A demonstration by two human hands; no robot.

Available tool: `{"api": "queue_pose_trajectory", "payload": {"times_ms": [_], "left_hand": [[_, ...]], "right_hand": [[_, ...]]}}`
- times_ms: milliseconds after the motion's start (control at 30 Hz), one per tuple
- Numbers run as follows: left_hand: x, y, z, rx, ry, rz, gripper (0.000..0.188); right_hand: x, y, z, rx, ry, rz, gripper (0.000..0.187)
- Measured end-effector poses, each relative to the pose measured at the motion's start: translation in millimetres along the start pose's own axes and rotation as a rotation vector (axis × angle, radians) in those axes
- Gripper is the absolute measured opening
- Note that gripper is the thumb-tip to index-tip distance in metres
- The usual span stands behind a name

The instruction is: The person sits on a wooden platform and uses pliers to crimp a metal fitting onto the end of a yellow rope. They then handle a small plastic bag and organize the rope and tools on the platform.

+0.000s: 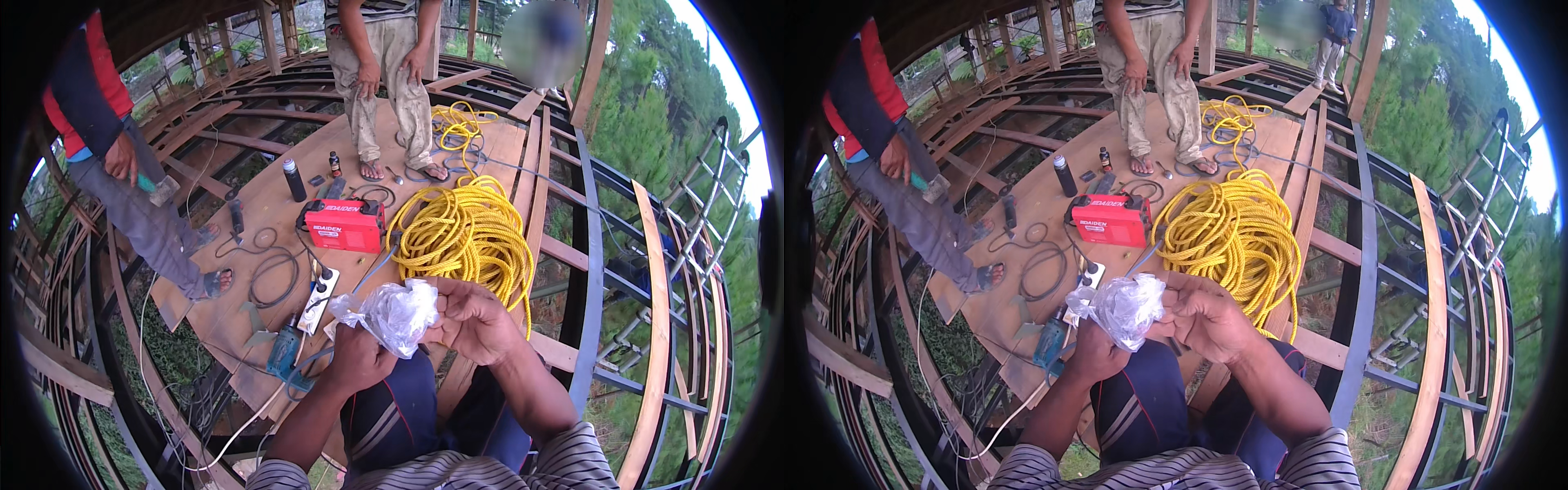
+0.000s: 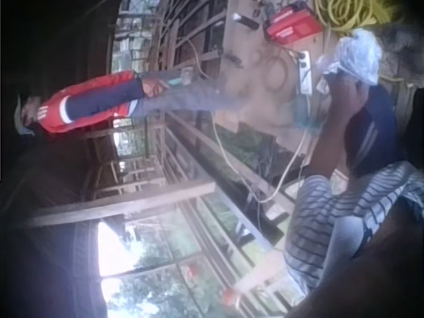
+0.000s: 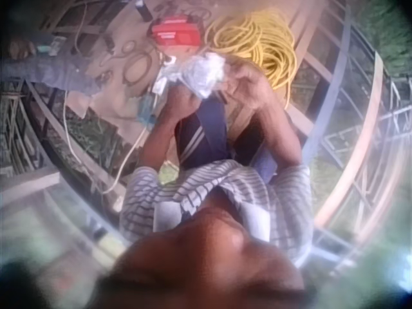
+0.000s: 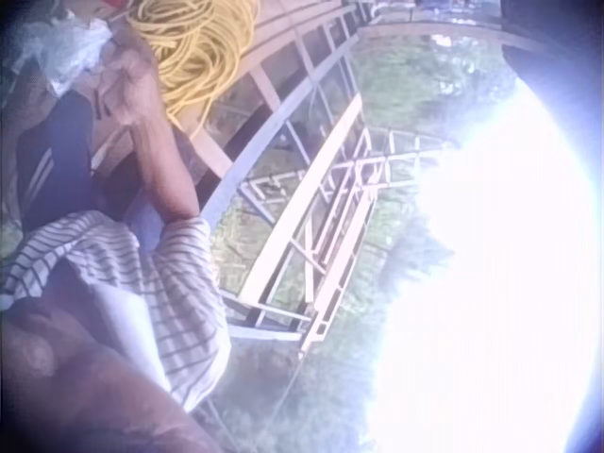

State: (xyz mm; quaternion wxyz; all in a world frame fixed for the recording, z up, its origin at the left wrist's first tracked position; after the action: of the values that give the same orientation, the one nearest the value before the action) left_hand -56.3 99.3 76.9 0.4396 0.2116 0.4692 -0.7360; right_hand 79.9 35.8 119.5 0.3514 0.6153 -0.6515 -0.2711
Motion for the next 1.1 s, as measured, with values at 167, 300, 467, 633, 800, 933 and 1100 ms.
{"api": "queue_pose_trajectory", "payload": {"times_ms": [167,300,467,633,800,933,1100], "left_hand": [[-5.7,-13.4,16.1,0.211,-0.196,0.007,0.028],[-1.4,-9.2,5.1,0.37,-0.357,0.048,0.031],[13.1,-23.4,-17.2,0.559,-0.64,0.204,0.039],[18.9,-21.8,-30.0,0.596,-0.741,0.087,0.031],[25.9,-26.3,-28.3,0.791,-0.941,0.132,0.028],[28.9,-31.1,-27.2,0.983,-1.015,0.205,0.028],[34.5,-38.2,-38.5,1.157,-1.07,0.322,0.025]], "right_hand": [[-11.1,4.8,0.5,0.667,-0.102,0.152,0.026],[-49.0,-17.3,-25.4,1.121,-0.513,0.274,0.024],[-42.5,-33.7,-13.6,1.314,-0.708,0.461,0.033],[28.0,80.7,-9.6,1.919,-1.458,-0.244,0.05],[0.3,64.9,3.8,1.931,-1.308,-0.647,0.033],[-6.3,67.6,1.7,1.657,-1.126,-0.601,0.019],[-41.5,43.5,53.2,0.853,-0.998,-0.322,0.023]]}}
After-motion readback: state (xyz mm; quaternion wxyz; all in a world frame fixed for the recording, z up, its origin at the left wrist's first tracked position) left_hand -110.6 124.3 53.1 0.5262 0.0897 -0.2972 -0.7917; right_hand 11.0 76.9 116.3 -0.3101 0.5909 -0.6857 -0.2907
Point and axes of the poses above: each hand's wrist, its own x-axis away from the middle knuckle, its own y-axis out of the palm, z = x × y, the point moved 7 cm from there along -x, towards the middle knuckle, and after that the axes turned 10 degrees about z, right-handed, at the moved point
